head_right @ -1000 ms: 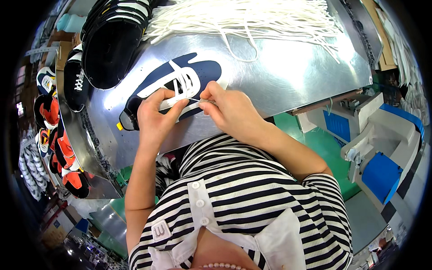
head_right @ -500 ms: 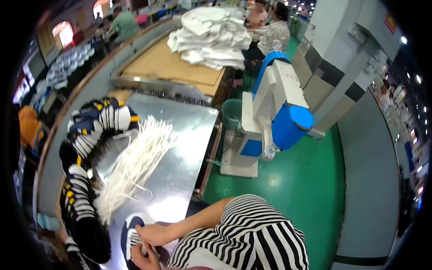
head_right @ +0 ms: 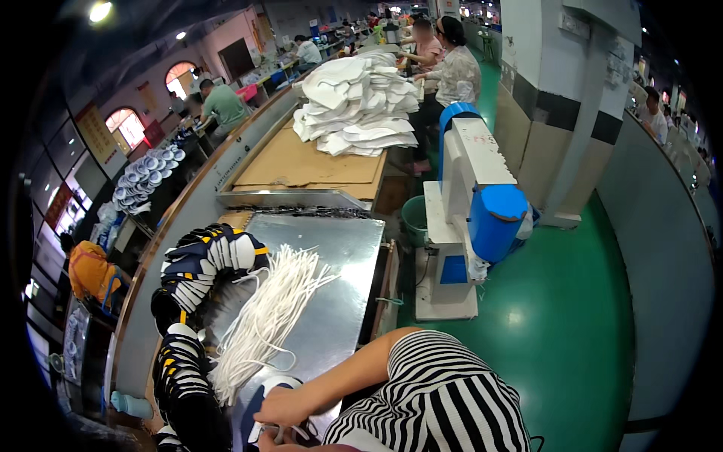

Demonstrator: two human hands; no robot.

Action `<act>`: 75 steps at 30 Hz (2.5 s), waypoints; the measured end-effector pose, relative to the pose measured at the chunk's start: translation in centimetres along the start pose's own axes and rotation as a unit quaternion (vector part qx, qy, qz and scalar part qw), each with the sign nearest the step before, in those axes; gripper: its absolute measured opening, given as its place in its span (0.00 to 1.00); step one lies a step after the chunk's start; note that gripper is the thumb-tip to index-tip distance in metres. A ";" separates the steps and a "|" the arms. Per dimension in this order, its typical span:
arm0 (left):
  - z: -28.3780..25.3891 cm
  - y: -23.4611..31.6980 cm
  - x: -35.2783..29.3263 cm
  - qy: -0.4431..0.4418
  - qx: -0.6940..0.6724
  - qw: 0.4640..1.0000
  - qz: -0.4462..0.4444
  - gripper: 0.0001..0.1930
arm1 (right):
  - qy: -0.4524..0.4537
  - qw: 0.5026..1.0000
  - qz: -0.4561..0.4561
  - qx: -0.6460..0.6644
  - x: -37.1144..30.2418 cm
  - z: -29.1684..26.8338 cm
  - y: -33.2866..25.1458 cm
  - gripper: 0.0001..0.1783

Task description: The person inserts white laces into the eyelets of a shoe upper, threading them through sequentially and pulling the ends to even them out on the work surface.

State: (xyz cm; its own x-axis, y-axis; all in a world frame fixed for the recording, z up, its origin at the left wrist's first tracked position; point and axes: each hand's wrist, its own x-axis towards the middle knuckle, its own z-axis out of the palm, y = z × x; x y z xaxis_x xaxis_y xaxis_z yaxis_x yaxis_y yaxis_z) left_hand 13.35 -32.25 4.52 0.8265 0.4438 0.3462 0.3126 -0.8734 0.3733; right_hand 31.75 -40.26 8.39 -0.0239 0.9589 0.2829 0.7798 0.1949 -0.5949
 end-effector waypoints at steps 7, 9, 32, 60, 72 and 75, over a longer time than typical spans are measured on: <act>-1.1 0.3 0.2 -0.002 -0.061 0.998 -0.019 0.10 | -0.087 0.987 0.031 -0.132 2.3 3.3 0.8 0.15; -1.1 0.4 -0.1 -0.017 -0.094 0.995 -0.022 0.08 | -0.107 0.992 0.072 -0.001 2.5 3.3 2.5 0.14; -2.3 2.0 0.9 0.039 -0.093 0.994 0.044 0.13 | -0.084 0.995 0.024 -0.036 -0.7 -0.6 0.7 0.09; -4.2 3.1 2.5 -0.060 -0.104 0.976 -0.181 0.42 | 0.034 0.882 0.249 0.398 -1.1 0.6 2.4 0.08; -1.5 1.8 2.3 0.043 -0.067 0.944 -0.320 0.31 | 0.005 0.959 0.132 0.249 3.3 2.8 2.9 0.03; -0.7 1.8 2.3 0.106 -0.070 0.932 -0.341 0.28 | -0.006 0.952 0.142 0.272 3.4 2.6 2.8 0.06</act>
State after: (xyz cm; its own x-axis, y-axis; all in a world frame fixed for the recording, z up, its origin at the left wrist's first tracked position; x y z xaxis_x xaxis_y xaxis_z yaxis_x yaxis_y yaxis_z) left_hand 15.46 -32.70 6.57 0.3431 0.9283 0.1435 0.6550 -0.3459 0.6718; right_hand 32.23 -35.88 5.70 0.1299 0.9905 0.0461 0.3174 0.0025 -0.9483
